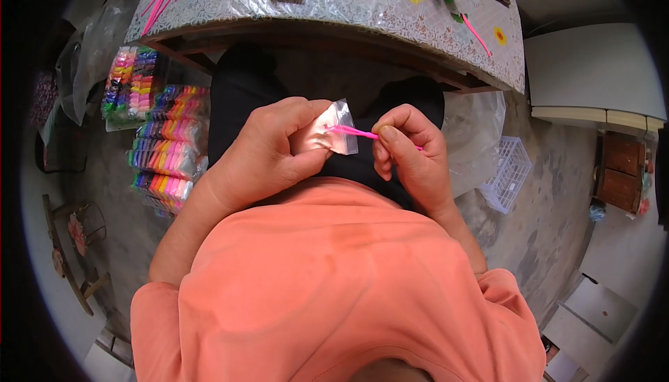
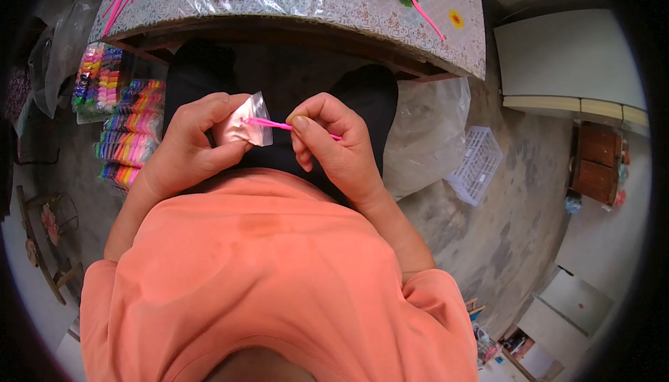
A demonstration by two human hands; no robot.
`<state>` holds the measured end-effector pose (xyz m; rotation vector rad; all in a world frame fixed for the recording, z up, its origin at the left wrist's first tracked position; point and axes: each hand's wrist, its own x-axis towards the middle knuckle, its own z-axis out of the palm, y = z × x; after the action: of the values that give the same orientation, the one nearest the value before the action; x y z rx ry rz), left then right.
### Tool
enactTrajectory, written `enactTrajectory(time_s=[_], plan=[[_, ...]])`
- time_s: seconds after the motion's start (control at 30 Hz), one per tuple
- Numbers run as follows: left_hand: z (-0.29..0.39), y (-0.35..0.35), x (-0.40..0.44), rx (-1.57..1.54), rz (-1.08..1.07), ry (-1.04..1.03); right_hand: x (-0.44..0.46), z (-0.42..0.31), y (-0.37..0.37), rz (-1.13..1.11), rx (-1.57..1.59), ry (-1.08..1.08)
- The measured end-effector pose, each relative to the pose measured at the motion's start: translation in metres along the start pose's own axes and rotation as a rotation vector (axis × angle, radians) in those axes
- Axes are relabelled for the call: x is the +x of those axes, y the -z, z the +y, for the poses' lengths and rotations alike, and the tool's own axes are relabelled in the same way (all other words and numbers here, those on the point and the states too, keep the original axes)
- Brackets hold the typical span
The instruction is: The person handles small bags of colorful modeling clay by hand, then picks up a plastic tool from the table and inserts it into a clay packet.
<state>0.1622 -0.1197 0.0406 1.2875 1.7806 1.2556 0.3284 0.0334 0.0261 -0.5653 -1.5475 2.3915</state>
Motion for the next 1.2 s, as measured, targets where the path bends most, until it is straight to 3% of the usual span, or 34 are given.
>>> enactTrajectory(time_s=[0.33, 0.67, 1.2], plan=[[0.0039, 0.0031, 0.0002, -0.115, -0.064, 0.106, 0.0007, 0.0044, 0.0030, -0.042, 0.101, 0.019], [0.0018, 0.0009, 0.0002, -0.032, 0.008, 0.040, -0.0030, 0.0015, -0.0038, -0.007, 0.026, 0.067], [0.0042, -0.0002, 0.0003, -0.069, 0.013, 0.057, -0.0004, 0.0095, -0.0004, -0.041, 0.193, 0.039]])
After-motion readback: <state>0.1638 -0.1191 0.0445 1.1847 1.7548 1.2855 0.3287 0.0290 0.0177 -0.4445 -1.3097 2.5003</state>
